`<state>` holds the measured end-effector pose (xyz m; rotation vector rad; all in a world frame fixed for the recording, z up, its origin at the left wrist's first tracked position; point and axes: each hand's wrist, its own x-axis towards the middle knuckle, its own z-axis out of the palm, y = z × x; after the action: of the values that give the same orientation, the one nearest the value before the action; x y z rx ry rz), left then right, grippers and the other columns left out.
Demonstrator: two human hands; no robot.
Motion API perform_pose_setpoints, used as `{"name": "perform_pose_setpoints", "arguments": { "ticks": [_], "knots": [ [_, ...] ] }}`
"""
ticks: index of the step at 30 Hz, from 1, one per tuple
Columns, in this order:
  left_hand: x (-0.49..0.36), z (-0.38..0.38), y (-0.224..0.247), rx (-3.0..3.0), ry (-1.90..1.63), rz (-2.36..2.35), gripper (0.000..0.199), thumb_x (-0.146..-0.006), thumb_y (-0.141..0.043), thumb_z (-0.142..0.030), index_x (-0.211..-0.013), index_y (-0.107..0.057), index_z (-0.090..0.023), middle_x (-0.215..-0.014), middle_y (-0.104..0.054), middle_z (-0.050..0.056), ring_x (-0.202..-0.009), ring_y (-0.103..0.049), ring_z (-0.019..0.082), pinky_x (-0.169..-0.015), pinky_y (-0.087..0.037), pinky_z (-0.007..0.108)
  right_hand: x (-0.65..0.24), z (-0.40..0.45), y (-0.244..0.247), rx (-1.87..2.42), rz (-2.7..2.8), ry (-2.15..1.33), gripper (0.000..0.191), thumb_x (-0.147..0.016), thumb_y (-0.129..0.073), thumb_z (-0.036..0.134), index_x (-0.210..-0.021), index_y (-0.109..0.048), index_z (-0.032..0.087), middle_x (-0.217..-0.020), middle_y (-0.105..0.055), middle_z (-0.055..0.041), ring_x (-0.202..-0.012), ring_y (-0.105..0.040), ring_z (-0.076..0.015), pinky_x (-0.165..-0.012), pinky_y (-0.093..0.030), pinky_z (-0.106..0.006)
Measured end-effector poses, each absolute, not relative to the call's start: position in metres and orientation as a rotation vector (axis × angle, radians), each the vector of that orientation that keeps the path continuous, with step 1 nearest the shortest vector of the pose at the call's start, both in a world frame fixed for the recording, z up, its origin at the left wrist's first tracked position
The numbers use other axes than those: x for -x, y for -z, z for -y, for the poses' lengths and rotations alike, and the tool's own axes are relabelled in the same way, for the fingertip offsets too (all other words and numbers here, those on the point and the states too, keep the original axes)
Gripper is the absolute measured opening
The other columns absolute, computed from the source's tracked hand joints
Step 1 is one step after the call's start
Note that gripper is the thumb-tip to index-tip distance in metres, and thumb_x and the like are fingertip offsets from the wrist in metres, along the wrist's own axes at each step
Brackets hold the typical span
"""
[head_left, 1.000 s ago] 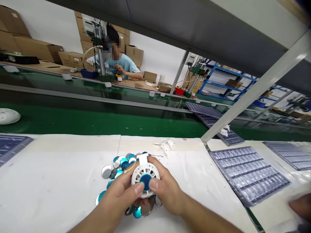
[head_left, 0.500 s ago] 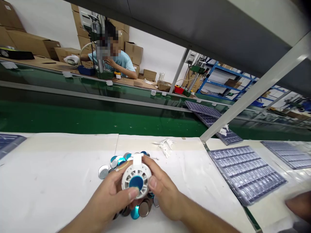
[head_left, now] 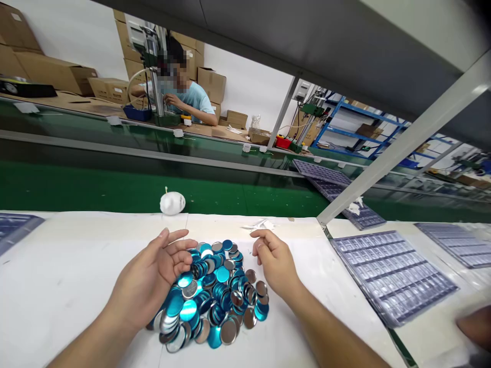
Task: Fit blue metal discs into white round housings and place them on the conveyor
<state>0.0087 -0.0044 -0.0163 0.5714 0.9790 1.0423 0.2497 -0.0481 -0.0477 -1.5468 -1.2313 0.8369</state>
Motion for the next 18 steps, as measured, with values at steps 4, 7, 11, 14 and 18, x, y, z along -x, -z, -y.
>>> {"name": "perform_pose_setpoints", "arguments": {
  "ticks": [4,7,11,14,18],
  "knots": [
    [-0.011,0.006,0.015,-0.598,-1.076,-0.996,0.024,-0.098,-0.051,-0.030,-0.099,-0.068,-0.014,-0.085,-0.071,0.010,-0.066,-0.062,0.015,-0.056,-0.056,0.022,-0.261,0.041,0.048,1.641,1.253,-0.736,0.023,-0.088,-0.048,0.029,-0.098,-0.066,0.019,-0.068,-0.059,0.0020,-0.056,-0.052,-0.0148,-0.057,-0.042,-0.027],
    [-0.011,0.008,0.015,-0.627,-1.075,-1.007,0.024,-0.097,-0.052,-0.031,-0.093,-0.069,-0.014,-0.082,-0.071,0.009,-0.066,-0.061,0.016,-0.057,-0.056,0.024,-0.267,0.037,0.048,1.716,1.286,-0.695,0.026,-0.088,-0.045,0.028,-0.098,-0.067,0.018,-0.066,-0.058,0.0012,-0.055,-0.051,-0.0158,-0.054,-0.041,-0.027],
    [-0.012,0.010,0.016,-0.680,-1.075,-1.004,0.024,-0.095,-0.055,-0.032,-0.089,-0.070,-0.015,-0.081,-0.070,0.008,-0.067,-0.059,0.017,-0.059,-0.055,0.024,-0.273,0.033,0.045,1.828,1.396,-0.638,0.025,-0.086,-0.047,0.022,-0.097,-0.070,0.019,-0.066,-0.060,0.0004,-0.058,-0.051,-0.0174,-0.058,-0.039,-0.029],
    [-0.012,0.011,0.019,-0.711,-1.070,-1.007,0.023,-0.095,-0.056,-0.033,-0.088,-0.070,-0.017,-0.082,-0.070,0.007,-0.068,-0.058,0.017,-0.060,-0.054,0.025,-0.274,0.034,0.045,1.867,1.559,-0.644,0.020,-0.083,-0.053,0.016,-0.091,-0.071,0.020,-0.071,-0.064,-0.0011,-0.066,-0.056,-0.0189,-0.066,-0.040,-0.030],
    [-0.013,0.011,0.021,-0.745,-1.074,-1.023,0.022,-0.094,-0.056,-0.033,-0.086,-0.070,-0.018,-0.081,-0.070,0.006,-0.069,-0.057,0.017,-0.061,-0.053,0.024,-0.267,0.032,0.051,1.901,1.720,-0.652,0.015,-0.081,-0.059,0.010,-0.084,-0.069,0.020,-0.076,-0.066,-0.0025,-0.072,-0.056,-0.0194,-0.068,-0.036,-0.030]
  ]
}}
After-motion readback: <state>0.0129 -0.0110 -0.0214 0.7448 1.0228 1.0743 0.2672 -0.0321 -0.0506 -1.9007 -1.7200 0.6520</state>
